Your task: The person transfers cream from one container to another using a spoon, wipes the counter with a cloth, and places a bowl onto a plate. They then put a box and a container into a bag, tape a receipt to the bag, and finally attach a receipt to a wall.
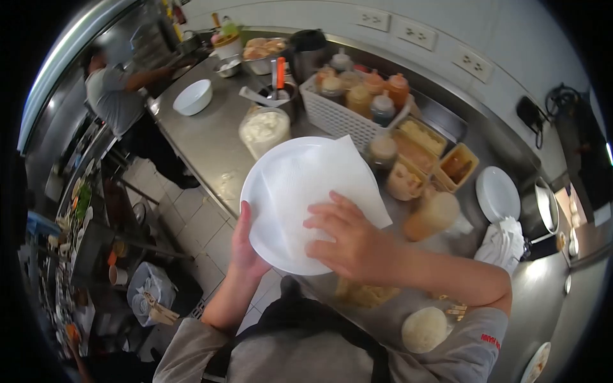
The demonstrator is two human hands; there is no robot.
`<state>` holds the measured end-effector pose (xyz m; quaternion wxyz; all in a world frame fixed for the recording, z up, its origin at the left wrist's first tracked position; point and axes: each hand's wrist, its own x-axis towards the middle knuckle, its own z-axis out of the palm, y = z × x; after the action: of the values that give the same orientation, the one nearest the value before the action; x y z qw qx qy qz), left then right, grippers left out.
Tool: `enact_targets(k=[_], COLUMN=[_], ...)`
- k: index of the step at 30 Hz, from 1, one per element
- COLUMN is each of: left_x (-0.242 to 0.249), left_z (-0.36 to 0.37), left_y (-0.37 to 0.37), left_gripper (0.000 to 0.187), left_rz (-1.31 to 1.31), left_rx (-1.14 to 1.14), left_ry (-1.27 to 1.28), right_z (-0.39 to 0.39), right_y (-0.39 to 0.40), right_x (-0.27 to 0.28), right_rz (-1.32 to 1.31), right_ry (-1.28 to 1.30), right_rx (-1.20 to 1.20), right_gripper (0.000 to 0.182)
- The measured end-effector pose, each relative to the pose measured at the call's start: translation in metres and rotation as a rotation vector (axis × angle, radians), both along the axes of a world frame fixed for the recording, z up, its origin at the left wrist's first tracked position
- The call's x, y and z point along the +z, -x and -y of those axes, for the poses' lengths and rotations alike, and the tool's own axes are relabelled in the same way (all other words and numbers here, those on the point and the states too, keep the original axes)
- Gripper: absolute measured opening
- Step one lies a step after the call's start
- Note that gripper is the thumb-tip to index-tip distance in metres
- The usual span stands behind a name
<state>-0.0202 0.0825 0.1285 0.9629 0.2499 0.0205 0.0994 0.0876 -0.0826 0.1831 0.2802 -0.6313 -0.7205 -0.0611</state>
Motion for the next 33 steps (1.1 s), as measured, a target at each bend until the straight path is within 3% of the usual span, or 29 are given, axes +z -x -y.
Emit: enact_targets(k=[9,11,15,22,26,28,30,31,33], left_x=[-0.026,-0.03,-0.044,-0.057,-0.065,-0.073,-0.079,-0.081,-0.074], left_z=[-0.131,-0.165,-0.23,-0.323,-0.376,-0.407,-0.438,-0.453,-0.479], left_y=[0.104,0.13,0.177,0.187,0.162,0.148,0.133,0.122,0.109], left_gripper=[0.047,0.046,0.045,0.044,0.043,0.043,0.042,0.041,0.039], left_rz=[-0.37,-0.445,-0.503,-0.536,-0.59,-0.594,-0.604,-0.605,-0.643], left_rx=[0.246,0.323,0.343,0.361,0.393,0.402,0.414,0.503,0.646], left_ry=[-0.218,-0.295,-0.312,-0.353,-0.381,-0.392,-0.41,-0.512,-0.656], right_z=[-0.162,-0.197,-0.282,-0.394,-0.472,-0.517,-0.563,-0.586,-0.632], right_y=[0.082,0.098,0.112,0.099,0.008,-0.053,-0.098,-0.115,-0.141], right_x=[-0.04,-0.034,-0.035,-0.061,-0.076,-0.102,-0.11,-0.115,-0.121], right_rz=[-0.018,-0.026,-0.021,0.1,-0.096,-0.398,-0.89,-0.892,-0.788], right_ry=[0.027,0.216,0.188,0.231,0.136,0.171,0.258,0.257,-0.026], right_rx=[0.158,0.26,0.17,0.104,-0.264,-0.396,-0.466,-0.458,-0.809], right_gripper=[0.015,0.025,0.043,0.049,0.056,0.059,0.066,0.066,0.074])
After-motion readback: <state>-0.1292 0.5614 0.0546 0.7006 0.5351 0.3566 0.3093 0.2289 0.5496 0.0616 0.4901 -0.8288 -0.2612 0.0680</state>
